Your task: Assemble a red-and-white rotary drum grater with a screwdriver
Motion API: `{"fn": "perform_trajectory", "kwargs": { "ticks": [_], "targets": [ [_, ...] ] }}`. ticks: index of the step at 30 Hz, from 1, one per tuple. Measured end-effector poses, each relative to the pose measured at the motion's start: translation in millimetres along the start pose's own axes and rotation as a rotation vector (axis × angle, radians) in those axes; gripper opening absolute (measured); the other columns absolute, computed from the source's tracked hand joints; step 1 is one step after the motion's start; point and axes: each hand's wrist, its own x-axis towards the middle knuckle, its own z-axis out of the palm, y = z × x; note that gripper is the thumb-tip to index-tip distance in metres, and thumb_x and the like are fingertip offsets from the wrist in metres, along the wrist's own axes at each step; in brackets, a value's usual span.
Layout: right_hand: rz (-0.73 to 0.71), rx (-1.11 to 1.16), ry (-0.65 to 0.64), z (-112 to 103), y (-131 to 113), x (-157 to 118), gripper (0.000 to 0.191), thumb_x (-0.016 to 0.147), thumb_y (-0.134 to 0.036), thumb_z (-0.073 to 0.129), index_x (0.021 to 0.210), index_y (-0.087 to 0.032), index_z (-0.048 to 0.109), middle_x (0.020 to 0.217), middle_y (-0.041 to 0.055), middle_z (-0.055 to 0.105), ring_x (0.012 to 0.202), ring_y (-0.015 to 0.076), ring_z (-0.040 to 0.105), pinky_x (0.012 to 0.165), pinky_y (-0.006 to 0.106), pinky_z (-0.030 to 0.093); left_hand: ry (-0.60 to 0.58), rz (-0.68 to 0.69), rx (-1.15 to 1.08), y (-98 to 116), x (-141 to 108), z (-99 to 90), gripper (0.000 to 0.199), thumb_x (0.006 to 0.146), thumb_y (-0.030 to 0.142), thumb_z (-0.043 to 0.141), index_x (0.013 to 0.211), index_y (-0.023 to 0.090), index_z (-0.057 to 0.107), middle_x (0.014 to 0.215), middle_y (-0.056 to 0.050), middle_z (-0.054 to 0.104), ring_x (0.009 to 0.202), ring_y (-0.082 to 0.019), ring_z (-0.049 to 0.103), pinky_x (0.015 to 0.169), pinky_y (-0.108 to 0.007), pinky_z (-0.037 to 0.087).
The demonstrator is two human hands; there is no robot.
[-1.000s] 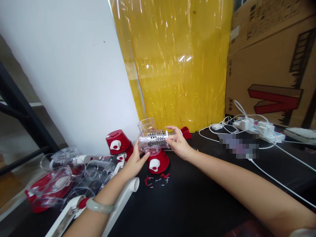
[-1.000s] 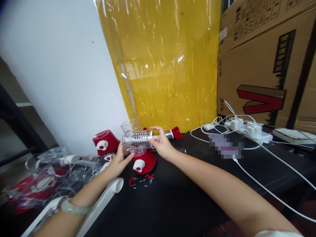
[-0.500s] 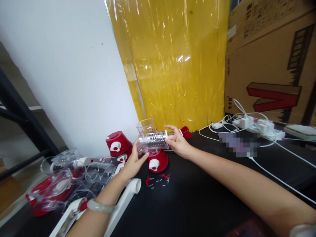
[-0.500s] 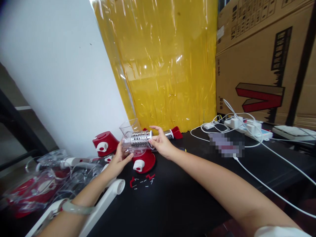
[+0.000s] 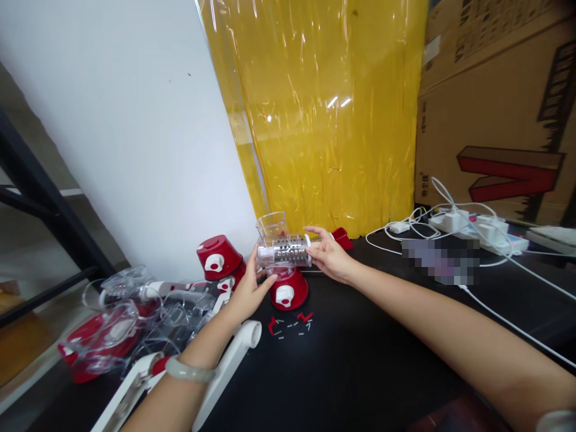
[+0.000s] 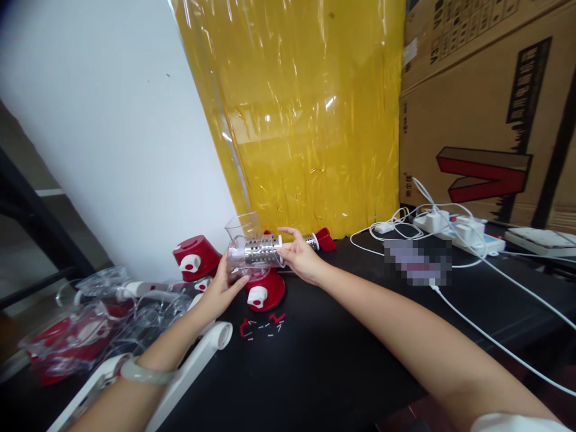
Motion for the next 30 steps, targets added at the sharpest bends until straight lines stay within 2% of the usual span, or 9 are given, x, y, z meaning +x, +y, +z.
{"fn": "perform_trajectory", "kwargs": {
  "ticks": [4, 10, 14, 18, 23, 30],
  "targets": [
    [0.006, 0.060, 0.026, 0, 4, 0, 0.066, 0.067, -0.036, 0.085, 0.115, -0.027, 0.042, 0.068, -0.0064, 0.070, 0.063, 0.0138, 0.066, 0.064, 0.027, 0.050, 0.003, -0.031, 0.031, 2, 0, 0.0, 0.088, 0.093, 0.041, 0.056, 0.155, 0.028, -0.005, 0.157, -0.015, 0.033, 0.137, -0.029, 0.045, 0.116, -0.053, 0.031],
    [-0.045, 0.059, 0.080, 4, 9, -2, 0.063, 0.067, -0.036, 0.084, 0.113, -0.027, 0.041, 0.065, -0.0080, 0.067, 0.061, 0.0130, 0.065, 0.062, 0.026, 0.048, -0.011, -0.037, 0.021, 1, -1, 0.2, 0.090, 0.093, 0.039, 0.056, 0.154, 0.028, -0.009, 0.155, -0.016, 0.035, 0.131, -0.028, 0.051, 0.114, -0.053, 0.035],
    [-0.063, -0.012, 0.055, 4, 11, -3, 0.063, 0.070, -0.038, 0.082, 0.116, -0.026, 0.039, 0.061, -0.0094, 0.064, 0.057, 0.0127, 0.062, 0.059, 0.024, 0.044, -0.008, -0.038, 0.010, 2, -2, 0.7, 0.090, 0.094, 0.039, 0.055, 0.154, 0.027, -0.010, 0.154, -0.016, 0.037, 0.129, -0.027, 0.054, 0.113, -0.052, 0.036],
    [-0.061, -0.041, 0.043, 2, 12, -2, 0.066, 0.069, -0.037, 0.082, 0.118, -0.026, 0.039, 0.058, -0.0104, 0.062, 0.054, 0.0118, 0.059, 0.055, 0.023, 0.041, -0.001, -0.050, 0.010, 4, -1, 1.8, 0.090, 0.093, 0.039, 0.056, 0.154, 0.025, -0.008, 0.154, -0.017, 0.038, 0.130, -0.028, 0.053, 0.114, -0.052, 0.035],
    [-0.062, 0.048, 0.102, 4, 14, -2, 0.065, 0.068, -0.039, 0.083, 0.113, -0.027, 0.039, 0.062, -0.0096, 0.064, 0.059, 0.0117, 0.061, 0.063, 0.025, 0.045, -0.012, -0.059, 0.008, 8, -1, 2.6, 0.089, 0.094, 0.038, 0.055, 0.154, 0.025, -0.009, 0.155, -0.016, 0.035, 0.133, -0.028, 0.050, 0.116, -0.051, 0.032],
    [-0.041, 0.027, 0.053, 2, 9, -2, 0.064, 0.069, -0.037, 0.083, 0.115, -0.027, 0.040, 0.062, -0.0092, 0.064, 0.057, 0.0113, 0.060, 0.057, 0.022, 0.044, -0.016, -0.046, 0.022, 6, 0, 1.7, 0.088, 0.094, 0.037, 0.055, 0.155, 0.025, -0.008, 0.156, -0.016, 0.035, 0.138, -0.028, 0.044, 0.116, -0.050, 0.032]
  ]
}}
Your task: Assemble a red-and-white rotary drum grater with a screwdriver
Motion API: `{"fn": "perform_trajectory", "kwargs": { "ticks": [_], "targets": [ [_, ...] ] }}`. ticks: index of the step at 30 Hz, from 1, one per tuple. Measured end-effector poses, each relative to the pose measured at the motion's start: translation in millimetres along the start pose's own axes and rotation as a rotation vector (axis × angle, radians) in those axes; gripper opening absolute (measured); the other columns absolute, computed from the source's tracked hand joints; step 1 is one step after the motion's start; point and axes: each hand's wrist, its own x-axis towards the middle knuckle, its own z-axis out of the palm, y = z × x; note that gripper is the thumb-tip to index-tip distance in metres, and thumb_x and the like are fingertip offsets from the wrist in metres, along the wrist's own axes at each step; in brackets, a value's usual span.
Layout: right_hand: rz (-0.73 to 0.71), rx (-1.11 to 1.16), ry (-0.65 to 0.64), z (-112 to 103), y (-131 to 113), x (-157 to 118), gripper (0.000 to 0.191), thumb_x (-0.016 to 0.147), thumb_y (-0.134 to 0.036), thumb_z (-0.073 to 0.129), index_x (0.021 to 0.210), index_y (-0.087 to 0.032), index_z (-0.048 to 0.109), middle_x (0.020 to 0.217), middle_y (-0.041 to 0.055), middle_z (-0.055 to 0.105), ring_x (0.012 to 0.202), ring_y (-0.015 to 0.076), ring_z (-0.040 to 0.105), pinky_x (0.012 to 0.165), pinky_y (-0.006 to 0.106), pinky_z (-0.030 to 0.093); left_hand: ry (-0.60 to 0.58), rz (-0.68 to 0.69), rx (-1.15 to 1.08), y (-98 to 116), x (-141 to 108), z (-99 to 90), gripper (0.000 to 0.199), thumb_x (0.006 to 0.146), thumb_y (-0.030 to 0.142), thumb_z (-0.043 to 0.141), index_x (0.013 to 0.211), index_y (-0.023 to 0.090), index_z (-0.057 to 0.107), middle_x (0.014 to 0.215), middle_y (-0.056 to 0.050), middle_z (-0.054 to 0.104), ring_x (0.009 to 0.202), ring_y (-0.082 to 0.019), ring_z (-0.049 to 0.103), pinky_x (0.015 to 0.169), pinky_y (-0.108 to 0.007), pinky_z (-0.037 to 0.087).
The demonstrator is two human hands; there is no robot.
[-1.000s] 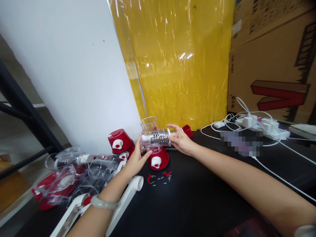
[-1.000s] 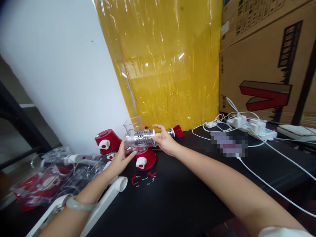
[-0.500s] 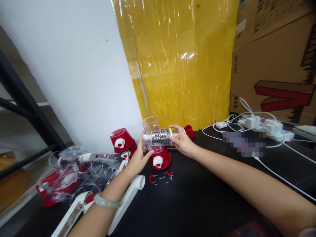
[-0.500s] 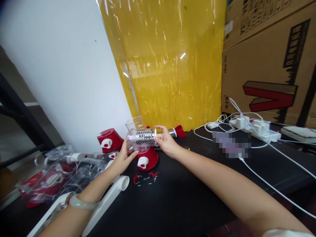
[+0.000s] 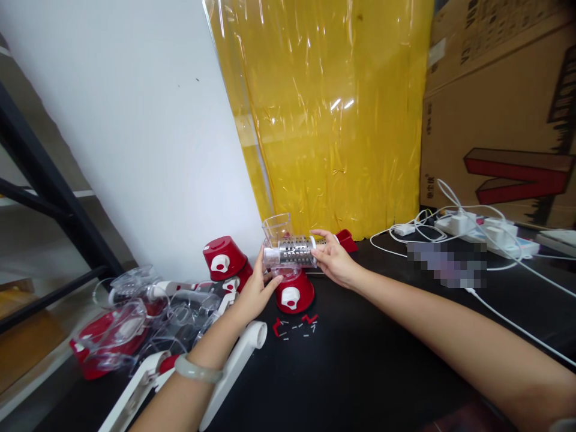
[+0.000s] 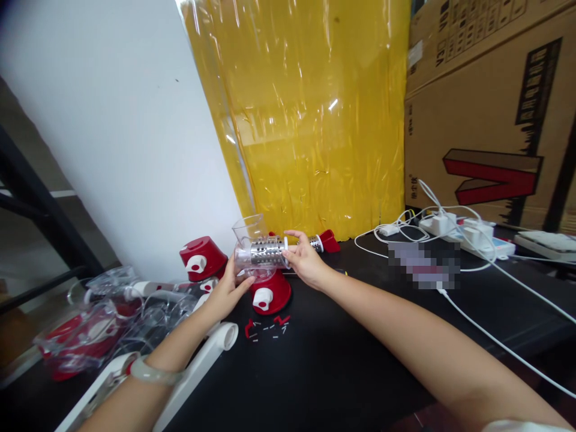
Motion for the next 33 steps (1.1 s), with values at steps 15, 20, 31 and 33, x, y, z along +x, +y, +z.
{"fn": "perform_trajectory", "kwargs": {
  "ticks": [15, 20, 31, 33],
  "targets": [
    [0.051, 0.074, 0.035, -3.1, -4.6, 2.5, 0.059, 0.066, -0.031, 0.085, 0.109, -0.027, 0.044, 0.074, -0.0052, 0.069, 0.069, 0.0151, 0.068, 0.068, 0.030, 0.053, 0.000, 0.002, 0.018, 6.2, -1.5, 2.4, 0.089, 0.093, 0.036, 0.056, 0.155, 0.024, -0.007, 0.155, -0.016, 0.037, 0.135, -0.030, 0.048, 0.114, -0.051, 0.035],
    [0.049, -0.016, -0.003, 2.5, -4.2, -0.4, 0.065, 0.066, -0.040, 0.085, 0.111, -0.028, 0.040, 0.075, -0.0049, 0.071, 0.067, 0.0145, 0.067, 0.067, 0.028, 0.049, 0.006, -0.013, 0.038, 3.5, -1.9, 1.3, 0.089, 0.094, 0.036, 0.056, 0.155, 0.025, -0.008, 0.155, -0.016, 0.036, 0.134, -0.030, 0.048, 0.114, -0.051, 0.036],
    [0.043, -0.042, 0.005, -3.8, 0.2, 1.0, 0.059, 0.069, -0.038, 0.082, 0.112, -0.028, 0.043, 0.068, -0.0065, 0.067, 0.063, 0.0138, 0.064, 0.063, 0.026, 0.047, 0.001, -0.012, 0.028, 2.9, -2.5, 1.7, 0.089, 0.093, 0.037, 0.056, 0.155, 0.023, -0.006, 0.156, -0.016, 0.034, 0.133, -0.030, 0.050, 0.115, -0.051, 0.034],
    [0.049, 0.018, 0.030, -4.2, 1.8, 1.5, 0.057, 0.067, -0.035, 0.083, 0.108, -0.027, 0.045, 0.072, -0.0054, 0.068, 0.067, 0.0141, 0.066, 0.066, 0.027, 0.050, 0.004, -0.018, 0.027, 4.0, -2.7, 1.6, 0.089, 0.093, 0.036, 0.056, 0.155, 0.024, -0.007, 0.157, -0.016, 0.034, 0.133, -0.029, 0.049, 0.115, -0.050, 0.034]
  ]
}}
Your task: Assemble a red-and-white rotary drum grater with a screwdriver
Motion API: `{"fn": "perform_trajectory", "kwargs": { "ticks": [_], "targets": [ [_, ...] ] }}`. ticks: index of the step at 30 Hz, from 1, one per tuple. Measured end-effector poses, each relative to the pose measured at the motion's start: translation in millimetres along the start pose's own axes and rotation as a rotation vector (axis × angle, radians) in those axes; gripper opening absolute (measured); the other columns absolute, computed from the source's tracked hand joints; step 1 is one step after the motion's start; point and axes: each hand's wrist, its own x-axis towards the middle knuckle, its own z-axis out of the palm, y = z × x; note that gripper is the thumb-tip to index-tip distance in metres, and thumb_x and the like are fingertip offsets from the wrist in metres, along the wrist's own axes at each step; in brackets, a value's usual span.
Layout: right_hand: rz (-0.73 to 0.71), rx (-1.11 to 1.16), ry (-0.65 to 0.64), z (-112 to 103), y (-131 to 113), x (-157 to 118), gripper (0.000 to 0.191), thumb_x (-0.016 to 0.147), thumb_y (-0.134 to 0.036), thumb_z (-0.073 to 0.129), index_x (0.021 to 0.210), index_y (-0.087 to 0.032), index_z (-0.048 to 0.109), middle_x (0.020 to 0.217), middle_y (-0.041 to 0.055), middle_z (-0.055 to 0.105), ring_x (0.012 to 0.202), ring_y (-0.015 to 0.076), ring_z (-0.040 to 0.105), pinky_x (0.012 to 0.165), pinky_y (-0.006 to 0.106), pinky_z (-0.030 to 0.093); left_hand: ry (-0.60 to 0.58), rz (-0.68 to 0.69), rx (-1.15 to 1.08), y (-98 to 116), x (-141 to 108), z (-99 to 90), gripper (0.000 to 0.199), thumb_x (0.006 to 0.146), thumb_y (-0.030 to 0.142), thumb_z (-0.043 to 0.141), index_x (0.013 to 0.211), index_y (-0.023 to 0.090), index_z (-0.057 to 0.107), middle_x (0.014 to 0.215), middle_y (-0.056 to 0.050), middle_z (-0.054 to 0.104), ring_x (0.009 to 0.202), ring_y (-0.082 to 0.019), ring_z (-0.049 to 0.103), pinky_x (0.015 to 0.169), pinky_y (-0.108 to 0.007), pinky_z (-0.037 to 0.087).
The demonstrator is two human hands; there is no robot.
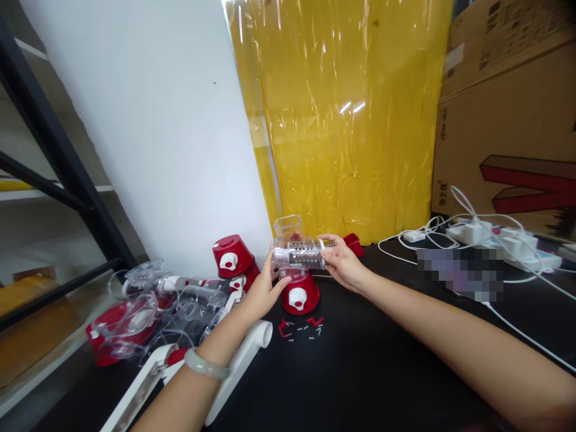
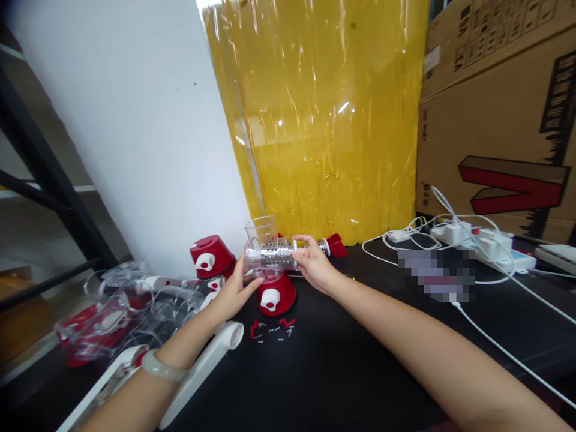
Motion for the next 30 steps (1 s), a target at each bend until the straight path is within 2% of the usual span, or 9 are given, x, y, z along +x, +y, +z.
{"fn": "perform_trajectory", "kwargs": {
  "ticks": [10, 14, 17, 21, 27, 30],
  "targets": [
    [0.021, 0.104, 0.066, 3.2, -5.6, 0.3, 0.056, 0.063, -0.027, 0.086, 0.106, -0.025, 0.050, 0.075, -0.0040, 0.069, 0.068, 0.0129, 0.067, 0.065, 0.027, 0.054, -0.004, 0.044, 0.069, -4.0, 0.1, -0.8, 0.088, 0.094, 0.036, 0.054, 0.155, 0.025, -0.009, 0.155, -0.014, 0.037, 0.133, -0.028, 0.050, 0.114, -0.047, 0.037],
    [0.019, 0.106, 0.122, 6.3, -7.6, -0.1, 0.056, 0.062, -0.027, 0.086, 0.104, -0.026, 0.049, 0.080, -0.0025, 0.068, 0.072, 0.0160, 0.068, 0.068, 0.032, 0.056, -0.016, 0.049, 0.091, 0.5, -0.8, 1.0, 0.089, 0.094, 0.035, 0.055, 0.155, 0.025, -0.008, 0.154, -0.015, 0.039, 0.132, -0.027, 0.052, 0.114, -0.047, 0.037],
    [0.016, 0.043, 0.142, 8.0, -6.1, -1.2, 0.049, 0.068, -0.032, 0.083, 0.102, -0.026, 0.049, 0.083, -0.0011, 0.067, 0.076, 0.0184, 0.068, 0.069, 0.036, 0.056, -0.014, 0.064, 0.079, 2.0, -1.3, 2.6, 0.090, 0.093, 0.033, 0.057, 0.155, 0.025, -0.008, 0.152, -0.015, 0.042, 0.132, -0.027, 0.051, 0.114, -0.049, 0.036],
    [-0.002, -0.127, 0.164, 7.4, -3.0, -2.6, 0.052, 0.068, -0.042, 0.082, 0.103, -0.027, 0.046, 0.081, -0.0021, 0.067, 0.074, 0.0180, 0.067, 0.067, 0.033, 0.053, -0.002, 0.049, 0.003, 1.4, -2.6, 2.1, 0.091, 0.092, 0.032, 0.057, 0.155, 0.026, -0.008, 0.151, -0.016, 0.042, 0.130, -0.028, 0.053, 0.113, -0.050, 0.037],
    [0.036, -0.247, 0.049, 1.2, -4.6, -2.7, 0.058, 0.067, -0.047, 0.081, 0.108, -0.028, 0.044, 0.083, 0.0000, 0.070, 0.075, 0.0211, 0.068, 0.073, 0.037, 0.051, 0.022, 0.067, 0.022, 4.1, -5.5, -1.0, 0.089, 0.091, 0.030, 0.059, 0.156, 0.026, -0.002, 0.148, -0.017, 0.047, 0.128, -0.030, 0.054, 0.111, -0.053, 0.039],
    [0.002, -0.312, -0.009, -1.6, -3.9, -3.6, 0.057, 0.071, -0.050, 0.078, 0.112, -0.029, 0.044, 0.085, 0.0001, 0.071, 0.076, 0.0214, 0.067, 0.075, 0.037, 0.050, 0.035, 0.083, 0.033, 2.0, -5.4, -1.3, 0.088, 0.090, 0.030, 0.061, 0.156, 0.026, 0.002, 0.147, -0.017, 0.049, 0.129, -0.031, 0.054, 0.111, -0.054, 0.038]
  ]
}}
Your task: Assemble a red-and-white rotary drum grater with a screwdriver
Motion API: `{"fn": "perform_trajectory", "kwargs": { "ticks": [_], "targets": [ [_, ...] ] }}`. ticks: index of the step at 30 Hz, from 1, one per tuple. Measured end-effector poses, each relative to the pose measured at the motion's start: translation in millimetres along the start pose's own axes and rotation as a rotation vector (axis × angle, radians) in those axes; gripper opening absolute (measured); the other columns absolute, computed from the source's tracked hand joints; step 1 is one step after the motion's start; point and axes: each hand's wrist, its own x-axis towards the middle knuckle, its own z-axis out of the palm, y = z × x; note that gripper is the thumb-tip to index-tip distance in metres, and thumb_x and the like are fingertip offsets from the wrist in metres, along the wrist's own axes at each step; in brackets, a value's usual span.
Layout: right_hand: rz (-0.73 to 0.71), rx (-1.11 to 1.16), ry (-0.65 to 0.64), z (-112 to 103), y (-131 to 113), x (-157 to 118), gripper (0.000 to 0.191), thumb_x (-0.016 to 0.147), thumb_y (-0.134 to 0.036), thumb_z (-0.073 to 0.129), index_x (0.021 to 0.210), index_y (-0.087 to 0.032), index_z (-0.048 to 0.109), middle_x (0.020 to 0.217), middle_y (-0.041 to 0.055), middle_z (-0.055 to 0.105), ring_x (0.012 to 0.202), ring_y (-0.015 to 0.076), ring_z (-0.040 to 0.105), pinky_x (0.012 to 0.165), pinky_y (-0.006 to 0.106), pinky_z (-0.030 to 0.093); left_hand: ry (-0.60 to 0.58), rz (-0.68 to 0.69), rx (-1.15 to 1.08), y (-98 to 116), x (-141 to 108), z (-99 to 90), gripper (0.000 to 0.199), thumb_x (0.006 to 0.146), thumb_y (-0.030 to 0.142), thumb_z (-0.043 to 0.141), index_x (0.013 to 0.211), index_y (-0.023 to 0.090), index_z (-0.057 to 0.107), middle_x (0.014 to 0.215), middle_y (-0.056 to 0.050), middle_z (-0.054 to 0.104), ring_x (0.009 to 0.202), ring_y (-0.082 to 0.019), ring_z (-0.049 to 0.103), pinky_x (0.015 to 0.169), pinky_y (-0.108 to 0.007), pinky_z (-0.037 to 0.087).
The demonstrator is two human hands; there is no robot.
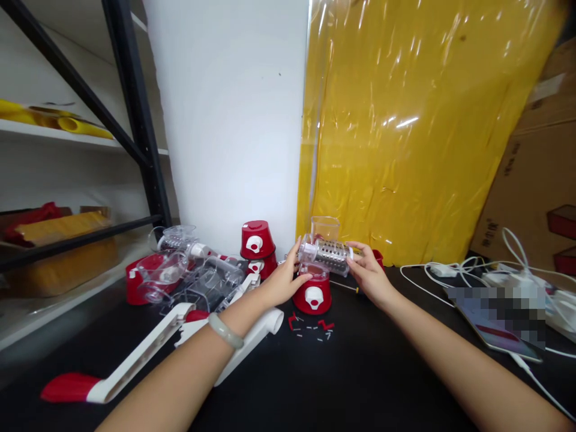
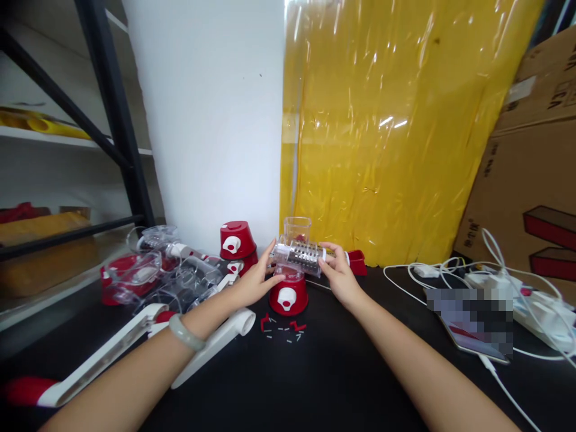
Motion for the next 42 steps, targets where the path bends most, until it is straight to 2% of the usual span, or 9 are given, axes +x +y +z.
{"fn": "perform_trajectory", "kwargs": {
  "ticks": [4, 9, 14, 17, 22, 28, 34, 38, 42],
  "targets": [
    [-0.011, -0.010, -0.026, 2, 3, -2, 0.058, 0.075, -0.052, 0.074, 0.118, -0.031, 0.041, 0.087, -0.0002, 0.071, 0.076, 0.0207, 0.067, 0.076, 0.037, 0.049, -0.002, 0.018, -0.017, -7, 0, 2.5, 0.088, 0.091, 0.029, 0.060, 0.156, 0.025, 0.001, 0.144, -0.017, 0.052, 0.129, -0.030, 0.054, 0.111, -0.055, 0.038],
    [0.031, 0.037, -0.012, 9, 4, -5, 0.064, 0.075, -0.055, 0.072, 0.122, -0.033, 0.035, 0.095, 0.0015, 0.071, 0.089, 0.0237, 0.068, 0.076, 0.037, 0.050, 0.032, 0.017, -0.050, -12, -2, 5.2, 0.094, 0.088, 0.031, 0.064, 0.156, 0.023, -0.001, 0.141, -0.020, 0.054, 0.131, -0.033, 0.051, 0.111, -0.058, 0.036],
    [-0.016, -0.080, -0.037, 9, 2, -5, 0.077, 0.076, -0.051, 0.074, 0.131, -0.032, 0.022, 0.085, -0.0002, 0.072, 0.083, 0.0220, 0.069, 0.083, 0.040, 0.049, 0.047, -0.026, -0.158, -14, -2, 5.3, 0.100, 0.087, 0.032, 0.067, 0.155, 0.025, -0.005, 0.145, -0.022, 0.048, 0.129, -0.033, 0.054, 0.110, -0.059, 0.036],
    [-0.076, -0.184, -0.001, 7, -2, -3, 0.074, 0.071, -0.047, 0.079, 0.123, -0.028, 0.030, 0.082, 0.0004, 0.071, 0.080, 0.0220, 0.068, 0.079, 0.039, 0.050, 0.034, -0.040, -0.202, -16, -2, 5.6, 0.100, 0.086, 0.032, 0.067, 0.155, 0.027, -0.005, 0.146, -0.021, 0.047, 0.128, -0.033, 0.054, 0.110, -0.060, 0.036],
    [-0.101, -0.238, 0.137, 7, -6, -1, 0.072, 0.061, -0.044, 0.086, 0.115, -0.026, 0.041, 0.062, -0.0078, 0.060, 0.059, 0.0162, 0.060, 0.063, 0.031, 0.047, 0.044, -0.034, -0.123, -16, -2, 5.4, 0.098, 0.087, 0.034, 0.067, 0.156, 0.027, -0.002, 0.145, -0.021, 0.049, 0.130, -0.034, 0.052, 0.109, -0.061, 0.036],
    [0.006, -0.127, 0.077, 10, -8, -2, 0.078, 0.061, -0.046, 0.085, 0.120, -0.024, 0.039, 0.062, -0.0056, 0.066, 0.060, 0.0166, 0.063, 0.068, 0.032, 0.047, 0.054, -0.030, -0.097, -10, -3, 5.5, 0.102, 0.086, 0.034, 0.068, 0.155, 0.023, -0.006, 0.144, -0.023, 0.049, 0.132, -0.033, 0.050, 0.110, -0.058, 0.037],
    [0.019, -0.085, 0.054, 8, -8, -2, 0.080, 0.062, -0.046, 0.085, 0.122, -0.025, 0.038, 0.064, -0.0060, 0.066, 0.064, 0.0196, 0.067, 0.073, 0.036, 0.050, 0.057, -0.066, -0.165, 0, -4, 6.1, 0.101, 0.087, 0.036, 0.067, 0.155, 0.024, -0.006, 0.145, -0.023, 0.048, 0.128, -0.032, 0.055, 0.106, -0.056, 0.042],
    [0.040, -0.046, 0.045, 2, -13, 1, 0.080, 0.061, -0.044, 0.086, 0.122, -0.026, 0.038, 0.064, -0.0058, 0.067, 0.067, 0.0212, 0.069, 0.074, 0.038, 0.052, 0.082, -0.103, -0.030, 11, 4, -10.2, 0.093, 0.084, 0.041, 0.068, 0.155, 0.021, 0.011, 0.142, -0.022, 0.052, 0.126, -0.033, 0.057, 0.107, -0.054, 0.041],
    [0.067, -0.046, 0.009, -6, -19, 6, 0.077, 0.062, -0.041, 0.086, 0.122, -0.024, 0.040, 0.066, -0.0038, 0.070, 0.067, 0.0203, 0.069, 0.071, 0.036, 0.052, 0.125, -0.222, 0.215, 42, 11, -45.9, 0.087, 0.081, 0.050, 0.067, 0.151, 0.015, 0.027, 0.136, -0.026, 0.056, 0.120, -0.035, 0.061, 0.099, -0.050, 0.047]
  ]
}}
